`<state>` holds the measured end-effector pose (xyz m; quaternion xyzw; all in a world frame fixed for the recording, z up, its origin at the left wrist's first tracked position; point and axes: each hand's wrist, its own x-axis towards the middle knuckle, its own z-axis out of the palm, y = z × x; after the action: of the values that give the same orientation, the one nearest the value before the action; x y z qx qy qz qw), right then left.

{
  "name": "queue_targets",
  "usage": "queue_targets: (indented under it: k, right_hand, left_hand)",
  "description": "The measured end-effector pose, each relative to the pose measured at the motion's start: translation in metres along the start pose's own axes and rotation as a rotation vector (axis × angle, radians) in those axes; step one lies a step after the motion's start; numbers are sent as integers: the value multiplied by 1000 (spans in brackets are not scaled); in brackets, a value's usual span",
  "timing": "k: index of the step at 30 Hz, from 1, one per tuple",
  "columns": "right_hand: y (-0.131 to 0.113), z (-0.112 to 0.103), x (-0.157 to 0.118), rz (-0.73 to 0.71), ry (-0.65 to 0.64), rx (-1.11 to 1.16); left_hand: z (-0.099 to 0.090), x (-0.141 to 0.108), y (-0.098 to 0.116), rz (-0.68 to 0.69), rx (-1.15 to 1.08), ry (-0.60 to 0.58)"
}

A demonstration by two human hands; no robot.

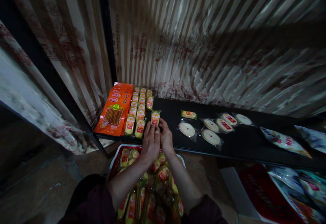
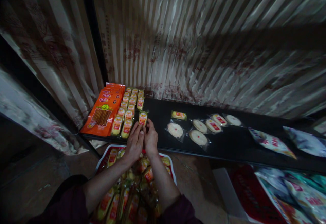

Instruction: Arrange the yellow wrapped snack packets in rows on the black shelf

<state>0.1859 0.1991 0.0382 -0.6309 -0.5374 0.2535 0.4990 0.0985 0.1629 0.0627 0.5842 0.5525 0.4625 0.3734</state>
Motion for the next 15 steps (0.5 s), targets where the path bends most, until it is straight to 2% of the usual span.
queue_targets:
  k: [5, 10, 15]
  right_hand:
    - [3, 6, 13, 0, -31, 22]
    - [3, 11, 24, -42, -5, 52]
    - [4, 13, 38, -90, -50, 99]
  left_hand:
    - [4, 13, -2, 31, 21, 21]
    - [11, 24, -2, 42, 21, 48]
    - [15, 38, -1, 57, 13, 66]
